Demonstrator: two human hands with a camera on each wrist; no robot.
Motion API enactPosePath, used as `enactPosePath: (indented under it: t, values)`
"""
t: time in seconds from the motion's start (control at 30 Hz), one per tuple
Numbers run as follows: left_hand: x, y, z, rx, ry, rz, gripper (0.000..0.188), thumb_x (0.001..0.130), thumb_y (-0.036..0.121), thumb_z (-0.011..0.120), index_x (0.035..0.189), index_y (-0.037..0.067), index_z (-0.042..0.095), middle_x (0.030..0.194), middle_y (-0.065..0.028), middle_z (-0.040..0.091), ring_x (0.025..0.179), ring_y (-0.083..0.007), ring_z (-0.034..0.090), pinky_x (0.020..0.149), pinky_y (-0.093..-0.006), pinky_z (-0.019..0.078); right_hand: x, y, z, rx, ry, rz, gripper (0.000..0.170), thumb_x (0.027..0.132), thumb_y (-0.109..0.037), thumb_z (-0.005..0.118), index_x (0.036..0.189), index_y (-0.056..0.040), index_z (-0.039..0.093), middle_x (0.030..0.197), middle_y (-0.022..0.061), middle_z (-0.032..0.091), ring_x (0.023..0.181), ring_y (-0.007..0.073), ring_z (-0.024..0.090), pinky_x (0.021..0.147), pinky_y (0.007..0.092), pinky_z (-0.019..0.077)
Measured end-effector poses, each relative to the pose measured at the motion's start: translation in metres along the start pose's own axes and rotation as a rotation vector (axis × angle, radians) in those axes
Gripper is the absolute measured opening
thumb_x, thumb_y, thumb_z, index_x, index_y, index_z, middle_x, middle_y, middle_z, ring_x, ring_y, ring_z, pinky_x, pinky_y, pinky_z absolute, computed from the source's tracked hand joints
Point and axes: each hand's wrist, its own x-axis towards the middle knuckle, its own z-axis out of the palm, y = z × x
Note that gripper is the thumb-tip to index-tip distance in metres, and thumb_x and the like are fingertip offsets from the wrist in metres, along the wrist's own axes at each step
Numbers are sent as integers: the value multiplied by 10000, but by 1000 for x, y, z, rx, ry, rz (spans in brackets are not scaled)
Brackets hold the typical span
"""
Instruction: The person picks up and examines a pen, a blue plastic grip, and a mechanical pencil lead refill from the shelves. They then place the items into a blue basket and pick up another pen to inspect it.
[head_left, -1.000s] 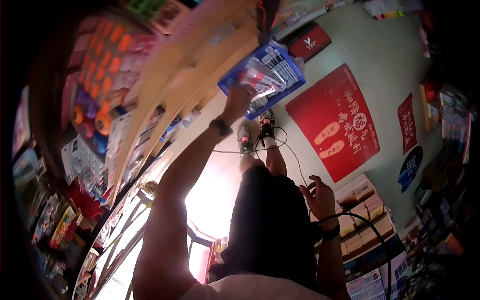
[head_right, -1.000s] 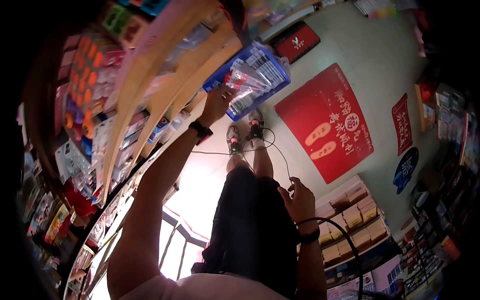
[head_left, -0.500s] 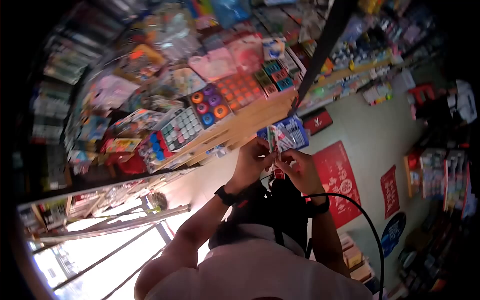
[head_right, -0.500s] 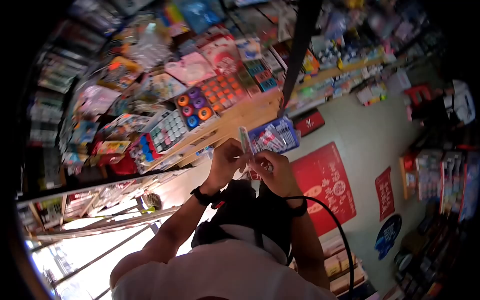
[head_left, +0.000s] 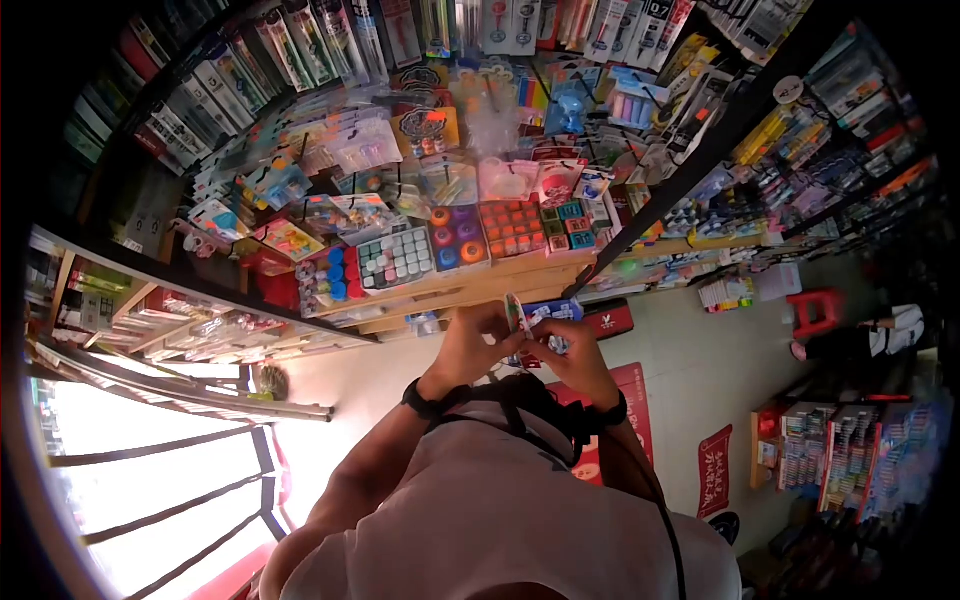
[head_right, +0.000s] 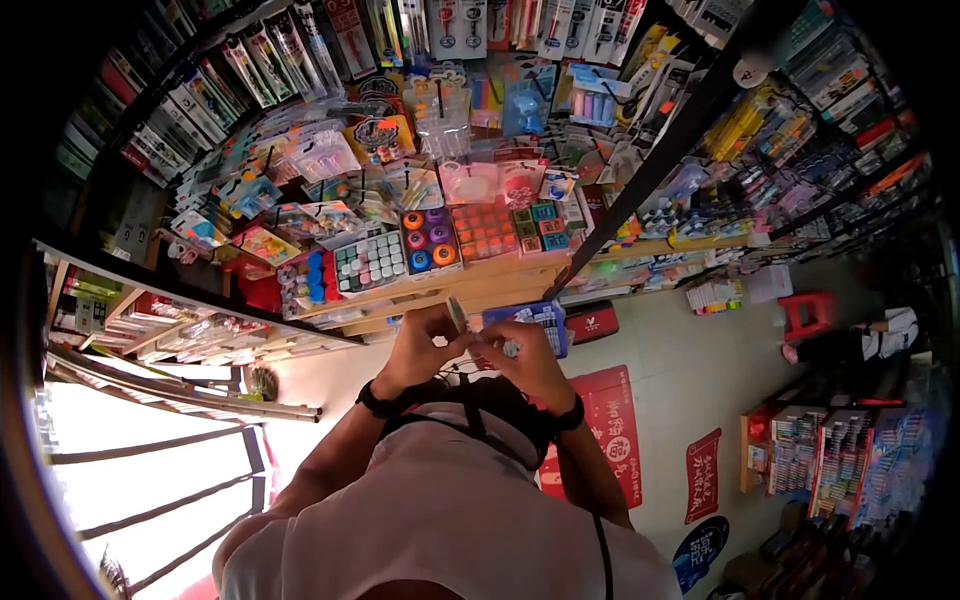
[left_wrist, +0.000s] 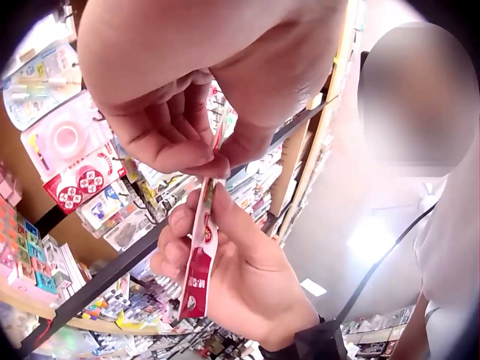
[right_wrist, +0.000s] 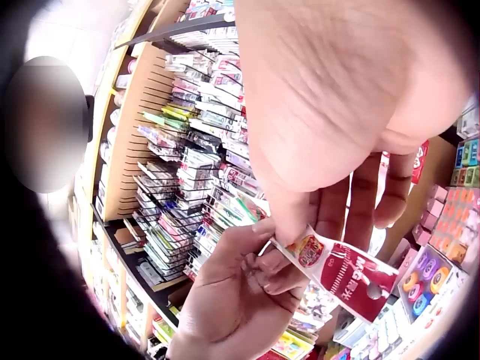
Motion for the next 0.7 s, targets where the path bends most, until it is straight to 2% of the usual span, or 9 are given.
enactPosePath:
  t: [0.17, 0.23, 0.4, 0.5, 0.57, 0.67, 0.7]
  values:
    - [-5, 6, -25, -101, -11, 51, 101, 824, -42, 729, 833, -28, 630, 747, -63, 678, 668, -108, 655, 598, -251, 513, 9, -23, 18, -2, 43, -32, 133, 894, -86, 710, 828, 28, 685, 709, 65, 681, 641, 95, 627, 580, 265, 470]
    - [-4, 2, -34, -180, -27, 22, 70, 826, -99, 688, 827, -41, 648, 769, -69, 691, 665, -108, 657, 595, -250, 516, 12, -25, 26, -28, 83, -63, 123, 883, -87, 721, 835, 20, 681, 718, 85, 677, 635, 126, 639, 578, 269, 470]
    - [3, -3, -41, -232, -101, 54, 92, 823, -129, 660, 805, -39, 656, 746, -69, 690, 650, -108, 651, 594, -250, 516, 2, -25, 39, -159, 166, -78, 104, 873, -78, 728, 852, 14, 682, 747, 107, 669, 637, 161, 644, 575, 274, 468]
    - [6, -13, -38, -194, -189, 130, 72, 810, -105, 679, 780, -40, 670, 714, -64, 674, 655, -101, 642, 601, -247, 499, -16, -33, 46, -179, 217, 47, 109, 863, -76, 737, 860, 18, 682, 758, 106, 669, 665, 156, 644, 598, 274, 482]
    - [4, -9, -34, -260, -257, 120, 69, 811, -96, 683, 773, -40, 671, 711, -63, 672, 659, -101, 642, 602, -245, 495, -28, -46, 52, -116, 308, 176, 110, 850, -68, 746, 874, 20, 686, 767, 104, 676, 680, 156, 639, 624, 273, 496]
    - [3, -13, -23, -393, -371, 88, 64, 817, -86, 684, 772, -42, 675, 721, -69, 675, 663, -104, 643, 601, -242, 490, -53, -48, 65, -177, 428, 256, 110, 839, -53, 751, 880, 28, 687, 776, 102, 682, 679, 154, 637, 641, 273, 508]
    - [2, -20, -17, -445, -443, 46, 60, 819, -80, 686, 775, -40, 677, 725, -68, 675, 663, -103, 643, 599, -241, 488, -63, -42, 67, -230, 450, 226, 105, 833, -44, 752, 878, 30, 693, 785, 103, 689, 674, 152, 639, 631, 273, 506]
